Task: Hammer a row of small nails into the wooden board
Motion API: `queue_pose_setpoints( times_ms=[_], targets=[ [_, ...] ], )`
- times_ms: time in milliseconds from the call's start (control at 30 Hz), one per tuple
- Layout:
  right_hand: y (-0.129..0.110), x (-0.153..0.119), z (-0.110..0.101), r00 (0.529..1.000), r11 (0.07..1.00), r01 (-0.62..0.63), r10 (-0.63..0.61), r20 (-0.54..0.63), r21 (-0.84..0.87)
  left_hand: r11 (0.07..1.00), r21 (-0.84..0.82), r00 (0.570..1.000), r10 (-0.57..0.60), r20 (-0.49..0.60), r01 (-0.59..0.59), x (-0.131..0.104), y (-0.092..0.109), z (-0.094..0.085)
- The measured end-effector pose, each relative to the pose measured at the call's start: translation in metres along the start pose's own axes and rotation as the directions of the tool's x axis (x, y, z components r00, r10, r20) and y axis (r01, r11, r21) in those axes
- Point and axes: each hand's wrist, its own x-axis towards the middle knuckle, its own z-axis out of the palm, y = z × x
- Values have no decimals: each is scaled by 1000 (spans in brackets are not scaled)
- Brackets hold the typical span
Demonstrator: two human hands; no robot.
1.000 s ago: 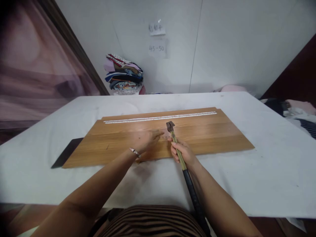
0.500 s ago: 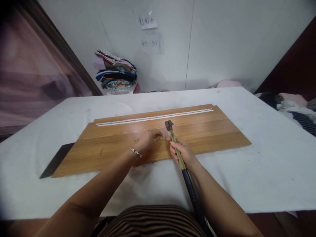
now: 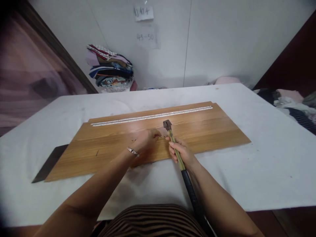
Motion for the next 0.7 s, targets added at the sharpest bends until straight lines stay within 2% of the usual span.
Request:
queue_pose_setpoints(
  times_ms=[267, 400, 500, 700],
  targets=[
    [-2, -2, 2, 1000, 1000, -18, 18, 2, 8, 999, 42, 998, -27, 61, 24, 5, 13, -5],
    [-2, -3, 3, 1000, 1000, 2, -2, 14, 16, 998, 24, 997, -56, 50, 54, 5, 19, -8],
    [-2, -3, 3, 1000, 1000, 5, -5, 24, 19, 996, 33, 995, -90, 46, 88, 2, 19, -13],
    [0, -3, 2, 1000, 1000, -1, 1, 23, 20, 991, 111, 993, -84, 85, 74, 0, 15, -23]
  ],
)
